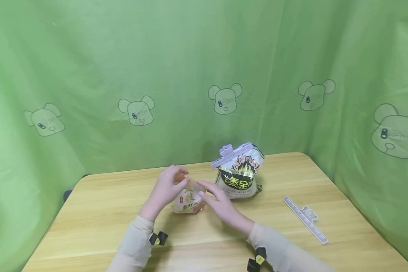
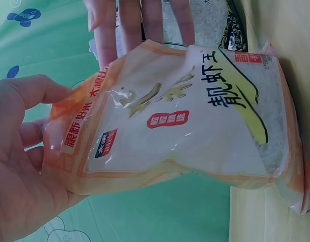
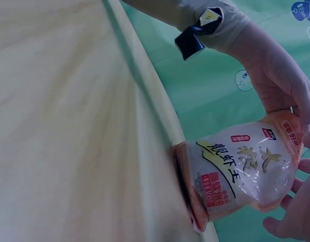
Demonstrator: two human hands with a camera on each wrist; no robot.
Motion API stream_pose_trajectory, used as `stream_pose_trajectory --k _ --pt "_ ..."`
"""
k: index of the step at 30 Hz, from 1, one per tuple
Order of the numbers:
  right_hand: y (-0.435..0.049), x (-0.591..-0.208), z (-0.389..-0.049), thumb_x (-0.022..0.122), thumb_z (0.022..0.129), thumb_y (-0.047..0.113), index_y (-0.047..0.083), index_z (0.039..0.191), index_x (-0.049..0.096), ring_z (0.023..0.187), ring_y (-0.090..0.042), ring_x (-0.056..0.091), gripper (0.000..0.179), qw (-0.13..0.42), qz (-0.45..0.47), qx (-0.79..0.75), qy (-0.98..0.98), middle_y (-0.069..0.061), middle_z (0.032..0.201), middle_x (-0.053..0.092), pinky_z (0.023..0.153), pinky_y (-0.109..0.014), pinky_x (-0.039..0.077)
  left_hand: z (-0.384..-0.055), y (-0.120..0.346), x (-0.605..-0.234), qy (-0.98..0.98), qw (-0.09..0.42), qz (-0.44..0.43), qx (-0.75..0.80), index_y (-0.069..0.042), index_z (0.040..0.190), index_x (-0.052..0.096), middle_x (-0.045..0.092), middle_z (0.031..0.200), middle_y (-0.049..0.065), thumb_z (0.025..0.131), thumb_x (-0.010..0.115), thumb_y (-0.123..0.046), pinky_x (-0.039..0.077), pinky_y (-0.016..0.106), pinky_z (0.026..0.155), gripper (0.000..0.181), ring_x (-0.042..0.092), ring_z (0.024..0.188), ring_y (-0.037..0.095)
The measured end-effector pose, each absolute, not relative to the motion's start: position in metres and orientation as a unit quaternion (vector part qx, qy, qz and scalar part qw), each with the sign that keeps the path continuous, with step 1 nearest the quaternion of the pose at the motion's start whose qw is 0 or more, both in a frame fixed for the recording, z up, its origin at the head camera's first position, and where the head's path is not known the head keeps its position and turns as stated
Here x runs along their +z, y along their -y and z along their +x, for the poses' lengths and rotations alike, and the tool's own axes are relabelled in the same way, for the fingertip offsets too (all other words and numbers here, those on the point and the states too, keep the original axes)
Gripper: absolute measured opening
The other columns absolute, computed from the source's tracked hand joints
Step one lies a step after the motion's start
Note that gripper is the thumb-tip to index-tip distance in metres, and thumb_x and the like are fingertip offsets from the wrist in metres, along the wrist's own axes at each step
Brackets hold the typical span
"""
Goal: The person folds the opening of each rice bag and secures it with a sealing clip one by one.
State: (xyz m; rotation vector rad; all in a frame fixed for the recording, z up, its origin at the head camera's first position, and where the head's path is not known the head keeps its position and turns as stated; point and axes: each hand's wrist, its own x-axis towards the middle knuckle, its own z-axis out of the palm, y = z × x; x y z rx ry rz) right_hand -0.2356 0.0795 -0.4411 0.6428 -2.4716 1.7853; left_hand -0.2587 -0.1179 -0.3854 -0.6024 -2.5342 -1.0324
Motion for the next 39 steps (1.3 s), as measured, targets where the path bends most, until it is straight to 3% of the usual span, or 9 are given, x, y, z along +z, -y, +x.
stream_pose_trajectory --k 6,11,15,24,32,35,39 --pt "-0.067 -0.433 -0.247 0.054 0.100 0.028 0.012 0.132 0.056 0.118 -0.027 0.059 0.036 0.001 0.184 0.620 0.762 -0.009 0.135 0.058 0.092 -0.036 0.056 -0.258 0.120 -0.383 0.888 0.152 -0.216 -0.375 -0.009 0.103 0.067 0.069 0.104 0.008 0.089 0.068 -0.013 0.058 0.038 0.087 0.015 0.068 0.095 0.023" --pt "-0.054 -0.431 -0.255 0.059 0.097 0.024 0.009 0.122 0.063 0.113 -0.030 0.061 0.029 0.011 0.166 0.637 0.752 -0.013 0.124 0.064 0.083 -0.036 0.060 -0.258 0.120 -0.383 0.885 0.155 -0.222 -0.378 -0.007 0.101 0.067 0.070 0.106 0.010 0.087 0.069 -0.009 0.059 0.037 0.086 0.014 0.071 0.095 0.024" --pt "-0.047 -0.431 -0.260 0.062 0.095 0.020 0.007 0.113 0.066 0.111 -0.026 0.062 0.022 0.044 0.173 0.623 0.762 -0.011 0.116 0.068 0.098 -0.036 0.054 -0.258 0.120 -0.383 0.885 0.164 -0.225 -0.372 -0.008 0.099 0.068 0.071 0.102 0.010 0.086 0.071 -0.008 0.060 0.037 0.084 0.013 0.070 0.092 0.023" --pt "-0.047 -0.434 -0.265 0.063 0.093 0.017 0.009 0.102 0.067 0.103 -0.022 0.064 0.012 0.066 0.173 0.605 0.775 -0.007 0.103 0.070 0.090 -0.031 0.056 -0.257 0.121 -0.381 0.887 0.153 -0.225 -0.373 -0.008 0.101 0.067 0.070 0.099 0.007 0.086 0.074 -0.019 0.058 0.039 0.086 0.020 0.069 0.091 0.021" --pt "-0.051 -0.436 -0.268 0.063 0.094 0.019 0.009 0.102 0.067 0.098 -0.020 0.065 0.014 0.060 0.185 0.586 0.787 -0.007 0.104 0.070 0.087 -0.028 0.056 -0.256 0.124 -0.378 0.895 0.162 -0.211 -0.358 -0.009 0.098 0.067 0.070 0.097 0.006 0.086 0.074 -0.025 0.056 0.044 0.089 0.022 0.067 0.094 0.023" --pt "-0.054 -0.431 -0.267 0.063 0.094 0.021 0.010 0.103 0.067 0.097 -0.020 0.066 0.015 0.060 0.195 0.557 0.805 -0.006 0.105 0.071 0.087 -0.031 0.057 -0.256 0.124 -0.377 0.898 0.162 -0.214 -0.350 -0.010 0.097 0.067 0.071 0.097 0.005 0.086 0.073 -0.024 0.057 0.041 0.087 0.019 0.068 0.092 0.021" --pt "-0.059 -0.424 -0.267 0.064 0.093 0.022 0.012 0.101 0.069 0.097 -0.021 0.068 0.014 0.075 0.221 0.493 0.838 -0.004 0.102 0.073 0.090 -0.040 0.056 -0.256 0.125 -0.376 0.896 0.145 -0.218 -0.359 -0.011 0.095 0.068 0.072 0.093 0.004 0.087 0.072 -0.020 0.059 0.028 0.072 0.013 0.068 0.076 0.013"
